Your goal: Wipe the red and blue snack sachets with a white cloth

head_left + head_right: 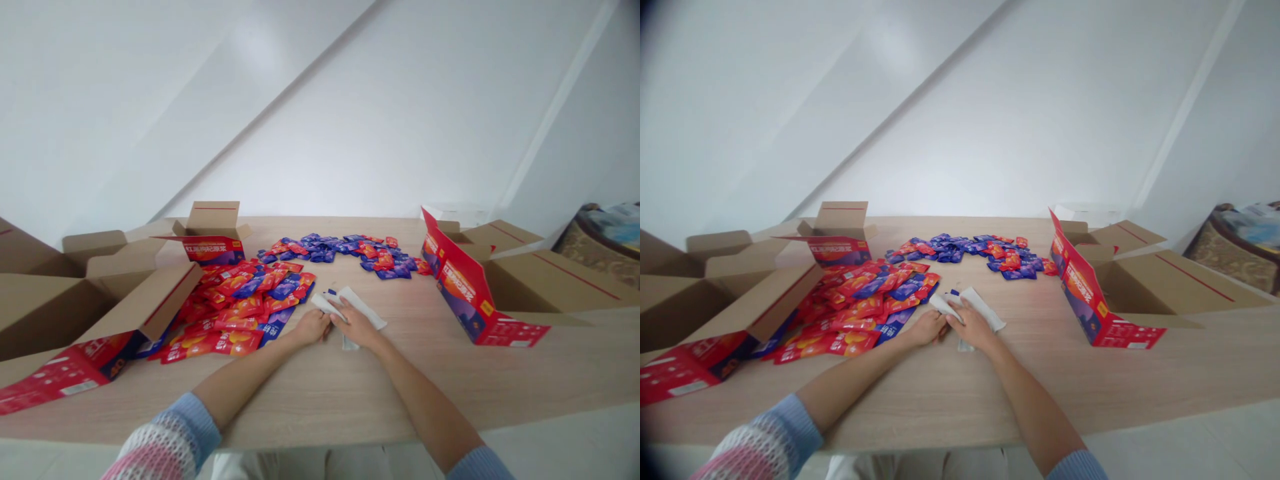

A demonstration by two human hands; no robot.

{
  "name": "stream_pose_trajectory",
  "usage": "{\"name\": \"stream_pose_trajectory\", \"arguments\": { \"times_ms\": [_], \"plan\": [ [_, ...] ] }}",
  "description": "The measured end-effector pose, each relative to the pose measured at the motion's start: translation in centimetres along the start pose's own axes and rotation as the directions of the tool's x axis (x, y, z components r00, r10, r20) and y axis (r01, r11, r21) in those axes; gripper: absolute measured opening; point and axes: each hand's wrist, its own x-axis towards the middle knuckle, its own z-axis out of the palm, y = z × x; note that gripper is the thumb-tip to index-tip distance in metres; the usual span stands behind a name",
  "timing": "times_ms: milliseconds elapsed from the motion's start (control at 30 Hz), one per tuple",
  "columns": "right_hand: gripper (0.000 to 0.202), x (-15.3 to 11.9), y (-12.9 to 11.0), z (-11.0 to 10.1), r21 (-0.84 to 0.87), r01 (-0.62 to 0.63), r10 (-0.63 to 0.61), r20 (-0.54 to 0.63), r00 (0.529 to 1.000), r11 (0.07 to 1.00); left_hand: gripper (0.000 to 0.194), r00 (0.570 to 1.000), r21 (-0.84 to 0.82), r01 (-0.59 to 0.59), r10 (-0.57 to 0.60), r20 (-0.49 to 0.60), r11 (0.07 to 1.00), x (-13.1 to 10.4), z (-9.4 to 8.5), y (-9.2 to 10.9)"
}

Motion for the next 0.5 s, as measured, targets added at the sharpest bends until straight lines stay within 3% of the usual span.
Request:
{"name": "stream_pose_trajectory", "arguments": {
  "times_ms": [67, 133, 200, 300, 400, 500],
  "plan": [
    [0.052, 0.1, 0.5, -0.4, -0.051, -0.010, 0.013, 0.059, 0.998, 0.999, 0.060, 0.996, -0.048, 0.060, -0.057, 0.071, 0.997, 0.0, -0.5, 0.5],
    [0.049, 0.5, 1.2, -0.6, -0.098, -0.022, 0.029, 0.077, 0.997, 0.995, 0.060, 0.990, 0.018, 0.137, -0.137, 0.040, 0.990, -0.3, -0.4, 1.5],
    [0.049, 1.0, 1.6, -0.5, -0.145, -0.049, 0.057, 0.055, 0.997, 0.988, 0.053, 0.976, 0.129, 0.194, -0.178, -0.128, 0.972, -1.1, 0.3, 2.7],
    [0.047, 1.7, 1.8, -0.3, -0.221, -0.096, 0.107, 0.041, 0.993, 0.971, 0.041, 0.927, 0.240, 0.172, -0.075, -0.368, 0.955, -2.5, 1.8, 4.4],
    [0.043, 1.9, 1.5, -0.1, -0.276, -0.089, 0.115, 0.080, 0.990, 0.957, 0.031, 0.884, 0.307, 0.098, 0.059, -0.464, 0.947, -3.4, 2.4, 5.3],
    [0.049, 1.7, 1.1, 0.0, -0.327, -0.096, 0.129, 0.081, 0.988, 0.940, 0.034, 0.845, 0.332, 0.165, 0.041, -0.534, 0.929, -3.2, 2.4, 5.4]
  ]
}}
